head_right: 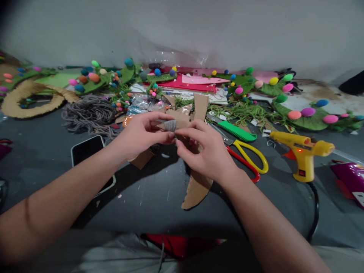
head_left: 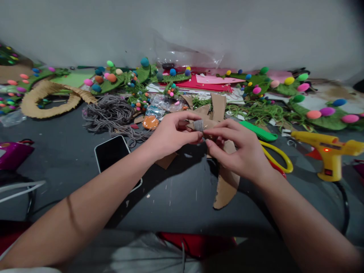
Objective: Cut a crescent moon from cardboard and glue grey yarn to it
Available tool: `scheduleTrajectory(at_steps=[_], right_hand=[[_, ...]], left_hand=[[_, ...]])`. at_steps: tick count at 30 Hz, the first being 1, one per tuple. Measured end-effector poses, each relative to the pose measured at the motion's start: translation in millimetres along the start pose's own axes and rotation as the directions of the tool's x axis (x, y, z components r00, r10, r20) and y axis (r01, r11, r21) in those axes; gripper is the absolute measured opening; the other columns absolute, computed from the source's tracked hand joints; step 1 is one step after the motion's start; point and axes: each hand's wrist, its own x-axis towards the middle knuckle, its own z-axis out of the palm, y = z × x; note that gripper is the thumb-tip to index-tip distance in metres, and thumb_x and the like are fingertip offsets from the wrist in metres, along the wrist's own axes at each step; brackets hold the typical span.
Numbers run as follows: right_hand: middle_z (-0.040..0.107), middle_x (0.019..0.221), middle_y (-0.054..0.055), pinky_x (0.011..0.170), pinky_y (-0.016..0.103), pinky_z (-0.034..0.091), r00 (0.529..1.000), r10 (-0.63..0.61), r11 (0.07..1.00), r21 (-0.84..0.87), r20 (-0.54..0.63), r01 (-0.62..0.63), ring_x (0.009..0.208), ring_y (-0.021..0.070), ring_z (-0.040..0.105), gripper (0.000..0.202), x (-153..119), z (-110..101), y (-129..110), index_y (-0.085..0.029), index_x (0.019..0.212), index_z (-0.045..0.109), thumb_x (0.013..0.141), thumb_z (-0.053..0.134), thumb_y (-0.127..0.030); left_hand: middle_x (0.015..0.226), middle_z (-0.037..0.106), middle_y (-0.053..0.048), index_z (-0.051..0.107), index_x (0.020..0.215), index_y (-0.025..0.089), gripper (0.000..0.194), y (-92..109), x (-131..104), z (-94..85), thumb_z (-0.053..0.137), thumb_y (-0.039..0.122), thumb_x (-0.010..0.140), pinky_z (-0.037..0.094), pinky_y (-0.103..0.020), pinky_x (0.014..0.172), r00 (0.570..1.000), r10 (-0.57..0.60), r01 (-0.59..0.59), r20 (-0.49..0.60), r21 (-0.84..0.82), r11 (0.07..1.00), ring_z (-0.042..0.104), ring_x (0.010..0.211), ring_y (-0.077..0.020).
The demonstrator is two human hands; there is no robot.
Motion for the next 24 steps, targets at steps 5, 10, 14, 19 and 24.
scheduleTrajectory(at_steps=[5, 10, 14, 19, 24], right_hand=[[0.067, 0.092, 0.005, 0.062, 0.032, 0.053, 1.0, -0.001, 1.0, 0.015, -0.004, 0.001, 0.068, 0.015, 0.061, 0.022, 1.0, -0.9, 1.6, -0.025, 0.109, 0.078, 0.089, 0.067, -0.021], [0.067, 0.088, 0.006, 0.062, 0.033, 0.054, 0.992, 0.006, 1.0, -0.001, -0.127, -0.006, 0.071, 0.0175, 0.063, 0.026, 2.8, -6.9, 1.6, -0.025, 0.113, 0.078, 0.09, 0.067, -0.023], [0.068, 0.086, 0.006, 0.061, 0.035, 0.054, 0.987, -0.008, 0.998, -0.055, -0.163, -0.001, 0.067, 0.0182, 0.062, 0.023, 3.0, -8.8, -1.4, -0.028, 0.11, 0.078, 0.091, 0.067, -0.026], [0.068, 0.092, 0.007, 0.067, 0.035, 0.055, 0.99, -0.122, 0.988, -0.105, -0.066, 0.114, 0.073, 0.0184, 0.064, 0.024, -0.1, -3.2, -0.2, -0.026, 0.11, 0.079, 0.09, 0.065, -0.023], [0.068, 0.097, 0.007, 0.075, 0.036, 0.056, 0.998, -0.055, 0.983, -0.176, 0.031, 0.059, 0.084, 0.0202, 0.064, 0.036, -4.6, 2.6, 2.3, -0.024, 0.126, 0.074, 0.091, 0.066, -0.025]], left_hand=[[0.084, 0.077, -0.005, 0.07, 0.113, 0.015, 0.039, -0.8, -1.0, 2.0, 0.079, 0.012, 0.075, 0.063, -0.032, 0.077, 0.999, 0.01, -0.01, 0.033, 0.004, 1.0, 0.076, 0.08, -0.0196], [0.085, 0.077, -0.004, 0.071, 0.111, 0.015, 0.034, -3.3, 0.8, 0.7, 0.08, 0.014, 0.078, 0.064, -0.031, 0.076, 0.999, 0.035, -0.033, 0.026, -0.042, 0.999, 0.076, 0.079, -0.018], [0.082, 0.076, -0.003, 0.071, 0.113, 0.016, 0.037, -6.3, 2.8, -1.4, 0.081, 0.015, 0.078, 0.064, -0.031, 0.075, 0.999, 0.038, -0.037, 0.003, -0.059, 0.998, 0.076, 0.077, -0.0175], [0.079, 0.076, -0.004, 0.069, 0.118, 0.015, 0.042, -5.1, 2.8, -0.6, 0.081, 0.013, 0.078, 0.064, -0.031, 0.074, 1.0, -0.014, 0.012, -0.025, -0.091, 0.996, 0.076, 0.076, -0.0182], [0.083, 0.077, -0.005, 0.069, 0.119, 0.015, 0.043, -2.2, 2.1, 1.1, 0.08, 0.013, 0.077, 0.064, -0.033, 0.076, 0.999, -0.032, 0.027, -0.039, -0.107, 0.994, 0.077, 0.078, -0.0191]])
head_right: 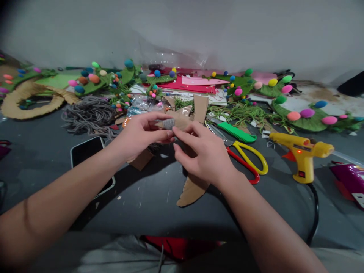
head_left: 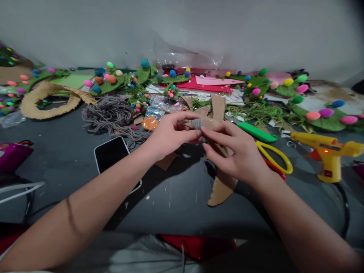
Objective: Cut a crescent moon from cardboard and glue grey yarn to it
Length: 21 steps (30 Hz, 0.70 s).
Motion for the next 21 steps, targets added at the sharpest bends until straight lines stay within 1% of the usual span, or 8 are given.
scheduleTrajectory(at_steps=[4, 8, 11, 14, 16, 18, 21], right_hand=[[0.067, 0.098, 0.008, 0.073, 0.035, 0.055, 0.999, 0.032, 0.999, -0.045, 0.014, -0.031, 0.084, 0.0206, 0.064, 0.039, -1.4, 1.4, -2.9, -0.023, 0.129, 0.072, 0.092, 0.065, -0.027], [0.066, 0.1, 0.009, 0.07, 0.035, 0.053, 0.999, 0.031, 0.99, -0.141, 0.037, -0.025, 0.087, 0.0229, 0.064, 0.042, -2.0, 2.8, -7.1, -0.02, 0.134, 0.069, 0.094, 0.062, -0.03], [0.066, 0.102, 0.01, 0.067, 0.036, 0.052, 0.998, 0.03, 0.979, -0.203, 0.048, -0.02, 0.088, 0.024, 0.064, 0.044, -2.8, 4.3, -9.3, -0.022, 0.138, 0.066, 0.096, 0.06, -0.033], [0.066, 0.107, 0.012, 0.068, 0.038, 0.053, 0.998, 0.018, 0.976, -0.218, 0.057, -0.006, 0.09, 0.0258, 0.063, 0.048, -3.4, 6.0, -10.3, -0.021, 0.142, 0.062, 0.096, 0.06, -0.034], [0.066, 0.108, 0.012, 0.071, 0.039, 0.054, 0.997, 0.028, 0.986, -0.166, 0.069, -0.017, 0.092, 0.0262, 0.063, 0.049, -3.5, 6.9, -10.2, -0.021, 0.144, 0.06, 0.097, 0.06, -0.033], [0.065, 0.107, 0.01, 0.073, 0.038, 0.054, 0.995, 0.059, 0.997, -0.05, 0.085, -0.055, 0.089, 0.0238, 0.063, 0.049, -3.2, 7.8, -9.1, -0.023, 0.146, 0.058, 0.097, 0.06, -0.031], [0.063, 0.105, 0.008, 0.074, 0.035, 0.054, 0.992, 0.088, 0.987, 0.129, 0.089, -0.1, 0.083, 0.0191, 0.061, 0.047, -2.2, 8.9, -6.2, -0.025, 0.145, 0.06, 0.098, 0.06, -0.027]], left_hand=[[0.083, 0.077, -0.005, 0.07, 0.118, 0.015, 0.042, -0.9, 0.2, -1.1, 0.08, 0.013, 0.077, 0.064, -0.032, 0.076, 1.0, 0.01, -0.01, 0.013, -0.004, 1.0, 0.076, 0.077, -0.0187], [0.083, 0.077, -0.004, 0.071, 0.117, 0.016, 0.04, -3.6, 1.2, -3.8, 0.08, 0.014, 0.078, 0.063, -0.029, 0.075, 0.999, 0.05, -0.05, 0.02, 0.006, 0.999, 0.075, 0.076, -0.0167], [0.085, 0.077, -0.005, 0.072, 0.117, 0.016, 0.04, -5.4, 2.4, -5.5, 0.079, 0.015, 0.078, 0.062, -0.03, 0.076, 0.998, 0.064, -0.064, 0.008, 0.028, 0.998, 0.074, 0.077, -0.0164], [0.086, 0.076, -0.005, 0.073, 0.119, 0.018, 0.04, -7.0, 4.0, -7.2, 0.078, 0.017, 0.079, 0.06, -0.03, 0.076, 0.997, 0.083, -0.083, -0.001, 0.055, 0.995, 0.072, 0.077, -0.0159], [0.084, 0.075, -0.004, 0.073, 0.119, 0.019, 0.039, -7.5, 4.9, -8.6, 0.078, 0.018, 0.08, 0.058, -0.029, 0.075, 0.995, 0.098, -0.098, 0.004, 0.085, 0.992, 0.07, 0.075, -0.0152], [0.083, 0.073, -0.003, 0.073, 0.119, 0.02, 0.039, -7.3, 5.4, -9.8, 0.077, 0.019, 0.08, 0.057, -0.028, 0.073, 0.994, 0.109, -0.11, 0.013, 0.118, 0.987, 0.069, 0.074, -0.015], [0.089, 0.074, -0.004, 0.073, 0.119, 0.02, 0.039, -6.4, 5.1, -10.2, 0.078, 0.019, 0.08, 0.058, -0.03, 0.077, 0.993, 0.119, -0.12, 0.022, 0.14, 0.983, 0.07, 0.079, -0.0164]])
